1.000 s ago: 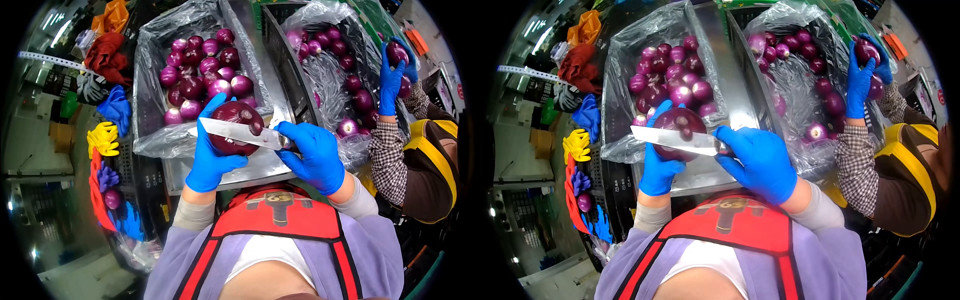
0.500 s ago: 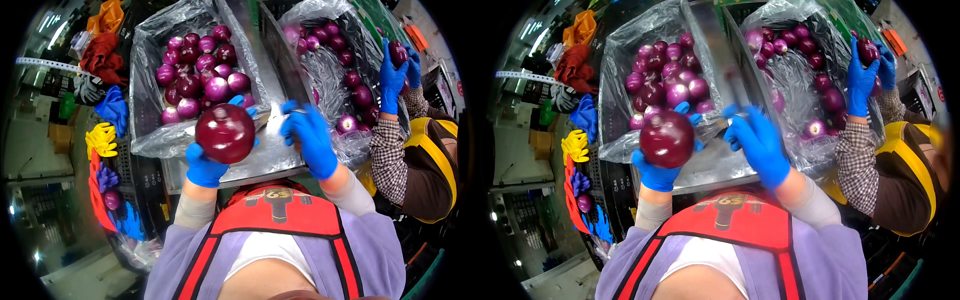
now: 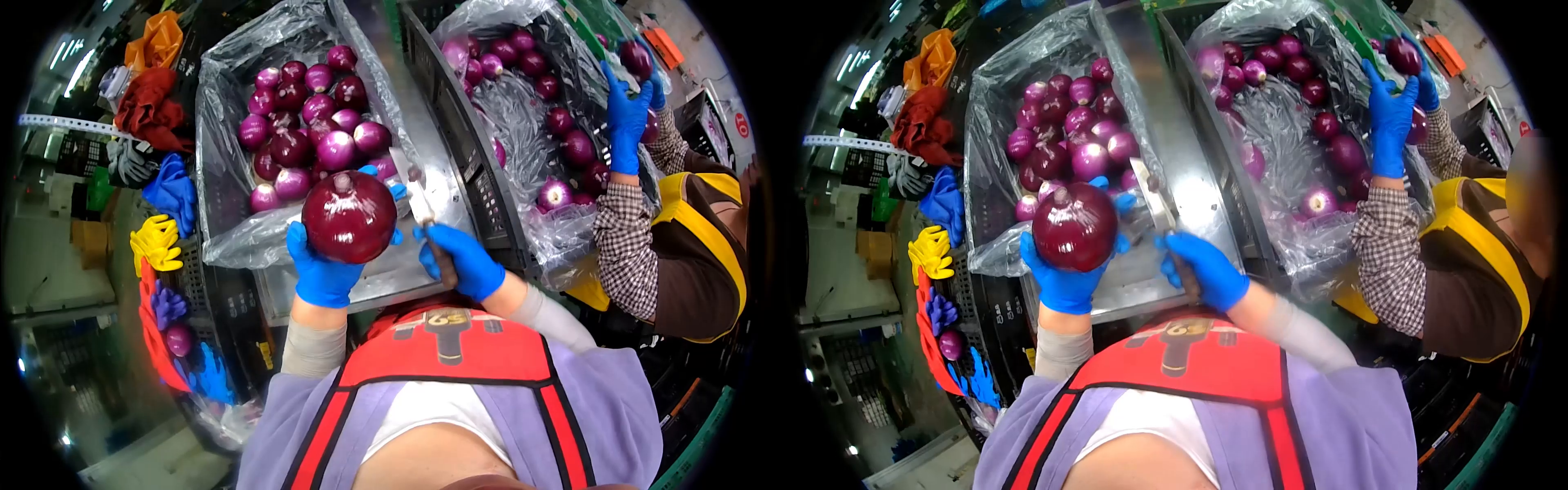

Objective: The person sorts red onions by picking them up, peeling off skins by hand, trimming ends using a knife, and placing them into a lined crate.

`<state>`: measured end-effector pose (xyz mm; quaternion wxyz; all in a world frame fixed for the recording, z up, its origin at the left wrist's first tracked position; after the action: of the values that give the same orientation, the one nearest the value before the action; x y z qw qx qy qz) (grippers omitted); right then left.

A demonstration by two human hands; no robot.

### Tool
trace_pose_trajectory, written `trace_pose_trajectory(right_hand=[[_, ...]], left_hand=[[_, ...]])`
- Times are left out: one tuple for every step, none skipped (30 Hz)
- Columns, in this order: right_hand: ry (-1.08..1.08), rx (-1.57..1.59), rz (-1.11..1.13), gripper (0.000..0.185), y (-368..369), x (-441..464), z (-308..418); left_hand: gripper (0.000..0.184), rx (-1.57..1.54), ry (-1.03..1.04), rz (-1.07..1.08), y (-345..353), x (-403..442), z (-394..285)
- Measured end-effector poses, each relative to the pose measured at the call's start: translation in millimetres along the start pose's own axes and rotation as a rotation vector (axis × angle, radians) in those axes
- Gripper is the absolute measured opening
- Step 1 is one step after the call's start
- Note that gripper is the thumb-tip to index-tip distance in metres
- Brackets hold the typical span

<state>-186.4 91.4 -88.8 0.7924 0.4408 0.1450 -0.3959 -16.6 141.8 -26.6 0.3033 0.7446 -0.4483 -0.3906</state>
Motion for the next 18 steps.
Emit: trace_pose_trajectory(right_hand=[[-0.009,-0.013,0.005,0.035,-6,-4,6],[-0.018,-0.021,0.117,0.035,-6,-18,6],[-0.026,-0.018,0.225,0.035,0,-33,2],[-0.035,-0.025,0.228,0.035,2,-32,0],[-0.036,-0.009,0.113,0.037,-1,-28,-5],[-0.030,0.014,-0.002,0.038,-5,-23,-13],[-0.028,-0.014,-0.012,0.035,-15,-9,-18],[-0.032,-0.016,-0.008,0.035,-25,-8,-18],[-0.015,-0.064,0.057,0.034,-19,-15,-9],[0.019,-0.092,0.111,0.033,-11,-29,-10],[-0.103,-0.126,0.164,0.031,1,-38,-2],[-0.112,-0.140,0.173,0.031,7,-39,6],[-0.245,-0.278,0.050,0.034,9,-42,11],[-0.376,-0.412,-0.074,0.036,10,-46,16],[-0.489,-0.419,-0.087,0.028,14,-50,24],[-0.485,-0.420,-0.084,0.028,16,-51,29],[-0.775,-0.671,-0.160,0.027,19,-56,41],[-1.062,-0.920,-0.237,0.028,26,-65,52]], left_hand=[[0.093,-0.005,0.024,0.028,4,3,-2],[0.093,-0.001,0.035,0.036,4,0,-4],[0.093,0.006,0.025,0.022,2,-4,-5],[0.093,-0.133,-0.012,0.106,5,0,-6],[0.093,-0.274,-0.052,0.189,7,1,-6],[0.093,-0.274,-0.051,0.189,6,-1,-6],[0.093,-0.268,-0.044,0.186,6,-1,-7],[0.092,-0.263,-0.034,0.185,7,1,-8],[0.092,-0.261,-0.026,0.187,10,3,-9],[0.096,-0.204,-0.013,0.147,10,-2,-8],[0.100,-0.153,0.013,0.128,12,-1,-7],[0.100,-0.157,0.027,0.139,14,2,-7],[0.103,-0.018,0.096,0.104,12,0,-7],[0.105,0.123,0.161,0.064,8,-4,-8],[0.098,0.158,0.209,0.193,8,0,-10],[0.098,0.158,0.211,0.188,6,0,-9],[0.092,0.262,0.226,0.144,5,1,-8],[0.086,0.366,0.238,0.098,4,1,-7]])
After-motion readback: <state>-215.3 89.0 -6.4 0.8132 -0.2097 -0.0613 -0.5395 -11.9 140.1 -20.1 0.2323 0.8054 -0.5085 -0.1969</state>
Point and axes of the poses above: each hand's wrist, its own x-axis towards the middle knuckle, its own y-axis out of the palm, z = x × y, the point moved 4 cm from there along x, towards the middle knuckle, and after that the axes turned 13 degrees about -z, right-handed, at the moved point
